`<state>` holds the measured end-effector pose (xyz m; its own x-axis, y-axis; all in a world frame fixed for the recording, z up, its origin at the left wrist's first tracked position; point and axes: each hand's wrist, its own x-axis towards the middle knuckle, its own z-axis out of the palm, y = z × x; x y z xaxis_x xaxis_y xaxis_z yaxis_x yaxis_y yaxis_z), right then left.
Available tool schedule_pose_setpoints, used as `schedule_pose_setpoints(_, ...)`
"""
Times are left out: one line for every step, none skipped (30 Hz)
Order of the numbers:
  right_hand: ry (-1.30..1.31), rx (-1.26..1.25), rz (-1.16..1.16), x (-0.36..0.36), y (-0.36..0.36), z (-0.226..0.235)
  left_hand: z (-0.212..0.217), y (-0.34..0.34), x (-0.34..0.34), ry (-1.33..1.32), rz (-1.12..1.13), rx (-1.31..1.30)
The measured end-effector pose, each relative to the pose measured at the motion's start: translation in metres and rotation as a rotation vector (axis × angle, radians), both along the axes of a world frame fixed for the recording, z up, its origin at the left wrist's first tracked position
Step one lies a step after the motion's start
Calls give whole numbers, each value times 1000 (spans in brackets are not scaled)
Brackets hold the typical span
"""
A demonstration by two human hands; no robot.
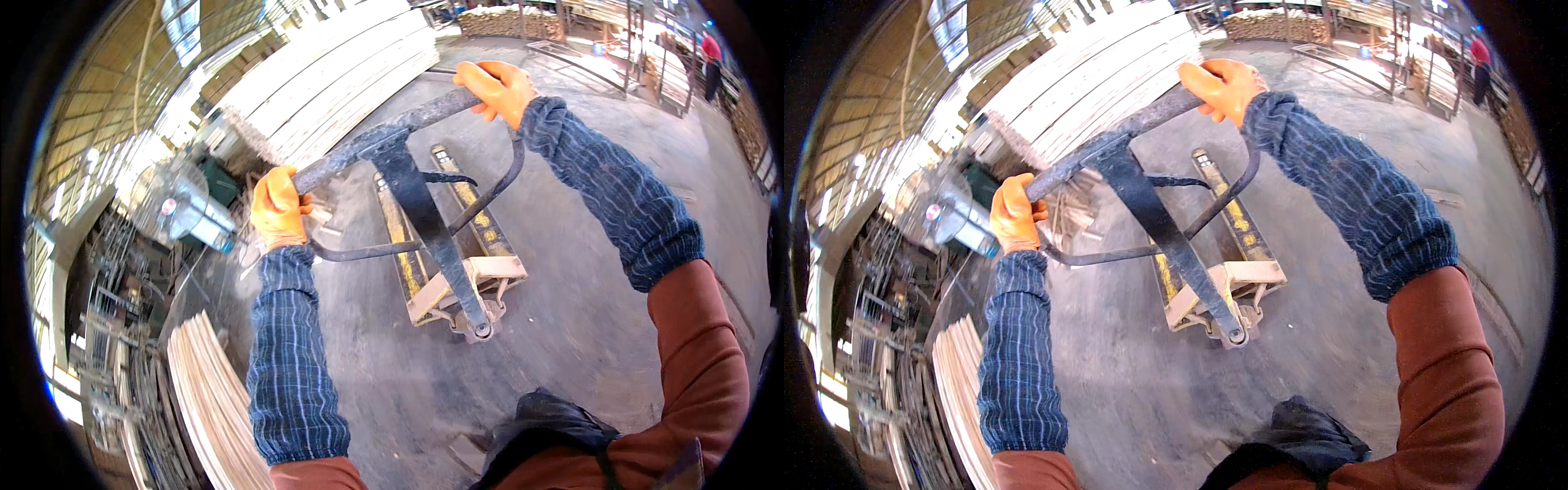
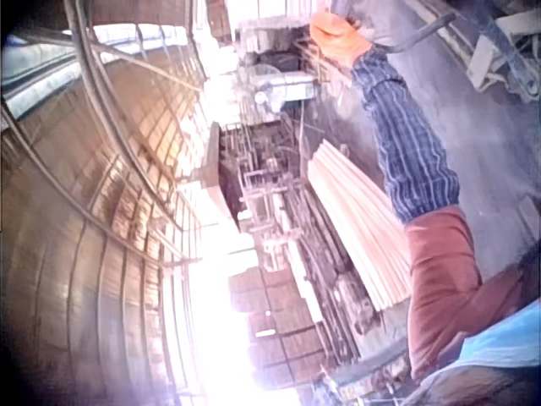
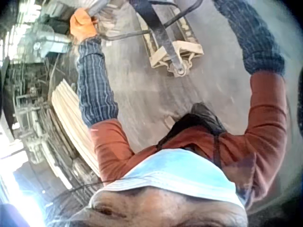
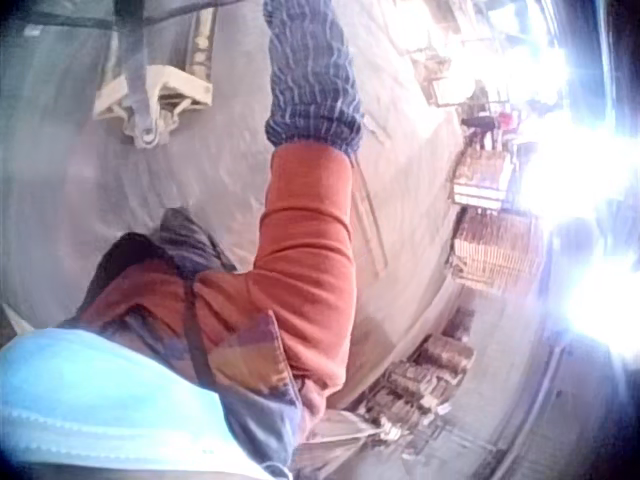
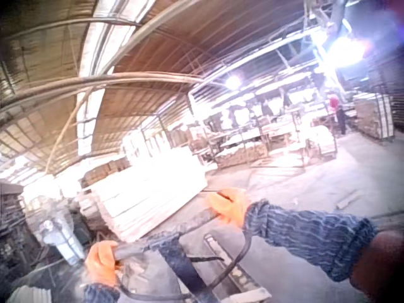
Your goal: The person maneuvers a manual pallet jack to transport a large stack of lumber across a factory floor.
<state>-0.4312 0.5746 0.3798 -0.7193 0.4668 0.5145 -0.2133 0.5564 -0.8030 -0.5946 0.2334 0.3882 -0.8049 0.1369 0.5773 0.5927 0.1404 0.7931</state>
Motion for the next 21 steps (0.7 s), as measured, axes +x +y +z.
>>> schedule_pose_setpoints(9,-13,-43,-21,7,9,5,15,-32,-16,-11,8)
schedule_pose_setpoints(4,-18,-56,-14,14,-9,-12,21,-23,19,-2,-48)
schedule_pose_setpoints(-1,-25,-66,-7,20,-26,-26,28,-16,3,-36,-60)
schedule_pose_setpoints(15,-17,-72,-18,25,-21,-20,31,-30,8,-66,-57)
schedule_pose_setpoints(14,18,-72,-32,36,-23,-18,34,-42,156,-61,-147)
schedule_pose_setpoints(54,32,-91,-47,48,-23,-19,44,-56,89,-98,-34)
schedule_pose_setpoints(68,55,-99,-49,56,-23,-13,54,-59,47,-98,-32)
schedule_pose_setpoints(81,77,-107,-51,62,-22,-11,63,-61,5,-96,-29)
schedule_pose_setpoints(60,66,-122,-56,70,-31,-17,69,-66,-26,-98,-37)
schedule_pose_setpoints(71,37,-109,-61,79,-23,-12,81,-74,-40,-104,-40)
schedule_pose_setpoints(68,13,-97,-74,81,-20,-10,90,-91,-21,-65,-52)
schedule_pose_setpoints(65,-11,-86,-86,83,-16,-8,96,-108,-10,-39,-77)
schedule_pose_setpoints(60,-23,-107,-98,86,-15,-11,108,-129,-22,-62,-58)
schedule_pose_setpoints(66,-2,-101,-120,92,-13,-11,108,-154,-28,-56,-52)
schedule_pose_setpoints(74,20,-95,-143,98,-9,-7,111,-181,-48,-62,-24)
schedule_pose_setpoints(78,47,-99,-170,112,-7,-4,125,-203,51,-80,-29)
schedule_pose_setpoints(81,43,-137,-171,119,-23,-17,134,-201,9,-90,-22)
schedule_pose_setpoints(57,-44,-158,-168,127,-37,-30,143,-200,-33,-99,-15)
schedule_pose_setpoints(72,-123,-163,-183,135,-25,-20,154,-214,-19,-101,-18)
schedule_pose_setpoints(78,-204,-167,-198,146,-18,-16,171,-227,-20,-99,-3)
schedule_pose_setpoints(95,-211,-142,-211,157,-13,-14,188,-243,-28,-110,2)
